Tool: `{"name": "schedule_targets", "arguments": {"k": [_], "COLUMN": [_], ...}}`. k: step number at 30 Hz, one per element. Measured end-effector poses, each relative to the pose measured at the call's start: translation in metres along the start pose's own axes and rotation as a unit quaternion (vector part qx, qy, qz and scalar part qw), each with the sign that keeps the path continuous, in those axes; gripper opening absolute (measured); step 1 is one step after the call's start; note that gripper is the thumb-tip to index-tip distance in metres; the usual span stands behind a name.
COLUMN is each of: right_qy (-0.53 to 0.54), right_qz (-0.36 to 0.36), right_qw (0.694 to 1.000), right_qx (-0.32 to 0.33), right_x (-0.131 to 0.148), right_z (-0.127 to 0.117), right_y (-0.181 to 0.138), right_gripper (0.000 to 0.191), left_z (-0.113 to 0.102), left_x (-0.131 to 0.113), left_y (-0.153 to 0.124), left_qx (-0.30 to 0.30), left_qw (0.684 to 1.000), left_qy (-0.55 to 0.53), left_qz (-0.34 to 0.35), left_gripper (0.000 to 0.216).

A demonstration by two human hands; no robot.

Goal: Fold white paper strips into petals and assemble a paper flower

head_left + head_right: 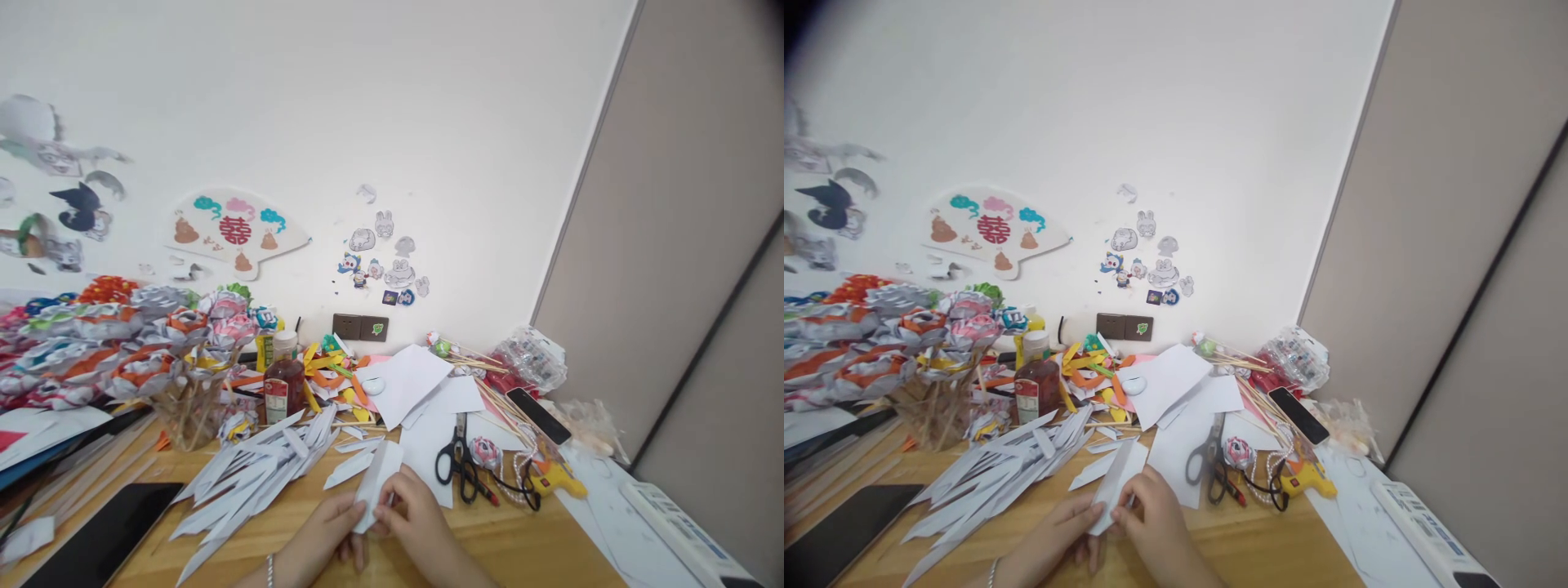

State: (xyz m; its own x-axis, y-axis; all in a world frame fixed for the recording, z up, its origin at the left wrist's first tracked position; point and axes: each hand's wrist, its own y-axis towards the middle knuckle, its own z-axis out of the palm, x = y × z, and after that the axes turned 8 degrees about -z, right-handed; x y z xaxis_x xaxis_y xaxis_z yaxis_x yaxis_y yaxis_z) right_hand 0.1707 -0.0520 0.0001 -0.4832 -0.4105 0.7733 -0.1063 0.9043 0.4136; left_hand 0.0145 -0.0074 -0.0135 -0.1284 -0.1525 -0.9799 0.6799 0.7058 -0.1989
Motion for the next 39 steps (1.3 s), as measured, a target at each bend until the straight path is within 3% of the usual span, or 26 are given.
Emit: {"name": "schedule_targets", "arguments": {"k": [9, 16, 27, 33, 35, 39], "right_qy": [-0.045, -0.060, 0.125, 0.221, 0.185, 0.018], "right_qz": [0.005, 0.018, 0.078, 0.058, 0.043, -0.022], "right_qw": [0.999, 0.998, 0.989, 0.973, 0.982, 0.995], "right_qx": [0.003, 0.003, 0.017, 0.029, 0.011, -0.097], "right_x": [-0.001, -0.002, -0.014, -0.022, -0.020, -0.016], "right_z": [0.003, 0.005, 0.009, 0.006, 0.001, -0.014], "right_y": [-0.001, 0.000, -0.002, -0.001, 0.000, 0.000], "right_gripper": [0.013, 0.012, 0.015, 0.013, 0.012, 0.026], "left_z": [0.002, 0.005, 0.005, 0.003, 0.001, 0.002], "left_x": [-0.004, -0.008, 0.000, 0.002, 0.003, 0.004], "left_y": [0.002, 0.000, 0.001, 0.003, 0.005, 0.006], "left_qx": [0.031, 0.000, 0.006, 0.004, -0.024, -0.090], "left_qw": [0.999, 0.998, 1.000, 1.000, 1.000, 0.993], "left_qy": [0.038, 0.067, 0.022, 0.003, 0.011, 0.055], "left_qz": [0.016, 0.007, 0.015, 0.005, -0.008, -0.052], "left_gripper": [0.054, 0.042, 0.041, 0.048, 0.043, 0.037]}}
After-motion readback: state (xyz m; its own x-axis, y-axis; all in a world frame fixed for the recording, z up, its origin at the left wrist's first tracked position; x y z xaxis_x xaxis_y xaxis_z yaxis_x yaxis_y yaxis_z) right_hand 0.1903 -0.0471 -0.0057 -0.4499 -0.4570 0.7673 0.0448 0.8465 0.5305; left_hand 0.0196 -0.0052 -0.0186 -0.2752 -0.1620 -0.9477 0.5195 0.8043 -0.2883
